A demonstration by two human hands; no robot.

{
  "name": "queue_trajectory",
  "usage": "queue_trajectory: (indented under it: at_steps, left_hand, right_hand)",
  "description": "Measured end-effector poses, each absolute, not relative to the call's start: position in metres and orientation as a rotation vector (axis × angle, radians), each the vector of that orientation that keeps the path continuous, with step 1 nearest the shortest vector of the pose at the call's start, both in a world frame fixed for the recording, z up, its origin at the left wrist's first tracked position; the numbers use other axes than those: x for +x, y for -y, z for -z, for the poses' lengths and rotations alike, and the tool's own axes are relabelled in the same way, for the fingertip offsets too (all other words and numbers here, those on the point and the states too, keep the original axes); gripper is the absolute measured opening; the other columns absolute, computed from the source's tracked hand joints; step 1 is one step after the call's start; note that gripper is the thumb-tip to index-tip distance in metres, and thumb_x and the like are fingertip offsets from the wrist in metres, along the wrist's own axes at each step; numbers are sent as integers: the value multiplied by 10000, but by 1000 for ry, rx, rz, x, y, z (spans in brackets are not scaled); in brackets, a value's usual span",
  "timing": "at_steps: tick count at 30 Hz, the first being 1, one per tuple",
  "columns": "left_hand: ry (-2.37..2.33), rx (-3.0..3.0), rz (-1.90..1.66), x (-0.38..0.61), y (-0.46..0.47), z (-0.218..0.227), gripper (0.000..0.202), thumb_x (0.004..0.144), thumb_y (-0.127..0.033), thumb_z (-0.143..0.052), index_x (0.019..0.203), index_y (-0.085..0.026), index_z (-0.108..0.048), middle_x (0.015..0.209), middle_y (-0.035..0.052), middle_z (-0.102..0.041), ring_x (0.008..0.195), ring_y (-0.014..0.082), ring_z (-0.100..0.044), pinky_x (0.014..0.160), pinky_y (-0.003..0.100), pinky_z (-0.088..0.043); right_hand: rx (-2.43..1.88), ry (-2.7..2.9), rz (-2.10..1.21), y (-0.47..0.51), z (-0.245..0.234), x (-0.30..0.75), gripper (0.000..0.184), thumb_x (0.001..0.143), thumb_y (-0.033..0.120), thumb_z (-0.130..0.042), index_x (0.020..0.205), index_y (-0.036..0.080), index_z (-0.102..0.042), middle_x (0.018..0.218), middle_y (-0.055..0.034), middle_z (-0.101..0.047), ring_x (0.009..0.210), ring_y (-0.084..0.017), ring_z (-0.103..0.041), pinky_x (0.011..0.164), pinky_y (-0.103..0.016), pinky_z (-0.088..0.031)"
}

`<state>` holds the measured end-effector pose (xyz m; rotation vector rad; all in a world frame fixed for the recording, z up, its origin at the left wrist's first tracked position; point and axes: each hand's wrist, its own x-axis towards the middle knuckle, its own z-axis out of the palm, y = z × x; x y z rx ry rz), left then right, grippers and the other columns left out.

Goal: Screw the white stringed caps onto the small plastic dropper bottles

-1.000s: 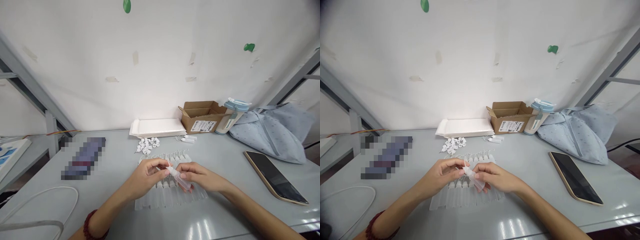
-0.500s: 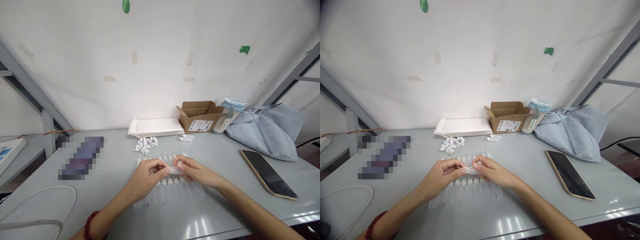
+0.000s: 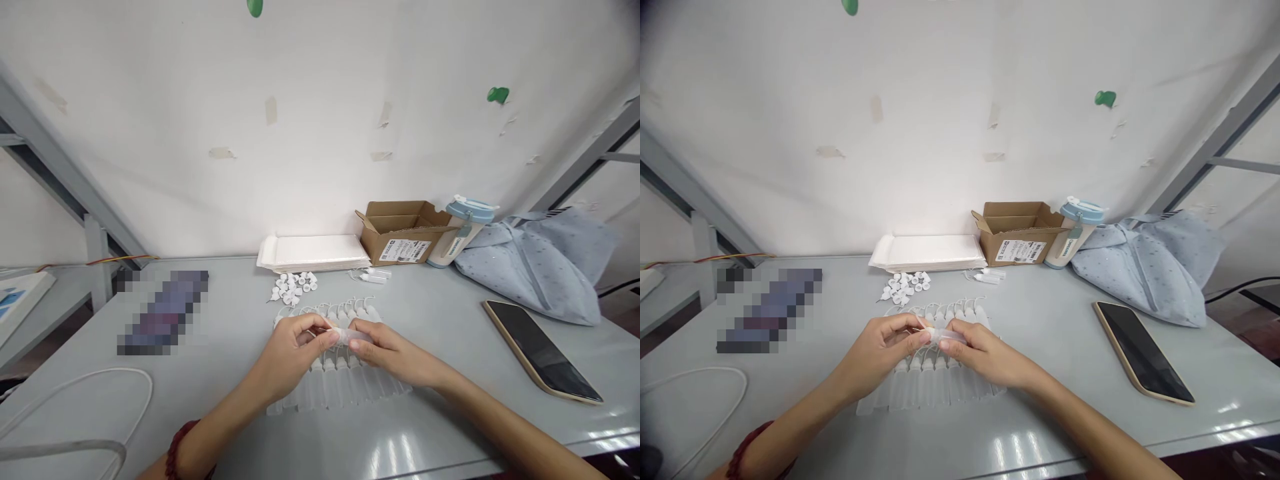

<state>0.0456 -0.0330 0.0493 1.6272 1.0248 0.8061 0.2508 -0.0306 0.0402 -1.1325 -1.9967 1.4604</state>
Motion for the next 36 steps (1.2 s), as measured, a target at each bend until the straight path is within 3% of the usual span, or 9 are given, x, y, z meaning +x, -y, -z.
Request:
queue_trajectory:
  at_steps: [8, 13, 18, 22, 25, 32, 36]
  left_hand:
    - [-1018, 1902, -901, 45, 34, -50, 176, 841, -293, -553, 919, -199, -680, 794, 32, -651, 692, 154, -561, 666, 269, -460]
    - [-1037, 1854, -812, 47, 38, -54, 183, 855, -340, -529, 842, -206, -653, 782, 17, -646, 698, 151, -559, 609, 238, -436]
    - [-1086, 1752, -765, 50, 41, -55, 253, 866, -398, -482, 764, -199, -601, 706, 1, -601, 661, 145, -538, 566, 226, -416]
    - [-1155, 1698, -754, 51, 40, -50, 300, 857, -426, -480, 711, -190, -596, 635, -8, -569, 606, 138, -513, 547, 231, -410]
    - [-1182, 1611, -744, 52, 37, -45, 345, 853, -444, -484, 638, -186, -562, 610, -13, -574, 587, 132, -524, 560, 233, -425]
    - [-1106, 1580, -819, 53, 39, -46, 302, 863, -439, -492, 719, -192, -588, 645, -17, -572, 608, 126, -536, 582, 231, -448]
    - [-1088, 1790, -892, 52, 41, -46, 188, 874, -339, -501, 806, -199, -606, 738, 7, -618, 672, 143, -558, 610, 245, -451]
  right_hand:
    - [-1029, 1883, -1650, 30, -38, 252, 484, 891, 583, -368, 652, 168, -442, 561, 54, -307, 509, -79, -267, 481, -228, -218]
    - [-979, 1756, -1767, 29, -36, 253, 511, 879, 595, -386, 624, 158, -460, 499, 77, -256, 466, -66, -213, 464, -232, -179]
    - [-1016, 1792, -1647, 31, -38, 250, 488, 878, 595, -384, 671, 161, -470, 541, 64, -309, 487, -74, -268, 474, -227, -213]
    - [-1105, 1831, -1470, 35, -42, 248, 335, 865, 530, -483, 862, 195, -467, 629, 60, -359, 531, -80, -308, 491, -207, -241]
    - [-1156, 1860, -1439, 36, -44, 248, 327, 841, 492, -548, 978, 221, -428, 646, 62, -408, 551, -89, -332, 498, -203, -252]
    - [-1165, 1870, -1338, 40, -43, 247, 283, 869, 479, -513, 922, 212, -437, 619, 74, -346, 553, -91, -329, 511, -209, -260]
    - [-1154, 1824, -1318, 40, -43, 245, 303, 889, 494, -465, 840, 196, -438, 590, 76, -329, 531, -85, -311, 503, -211, -252]
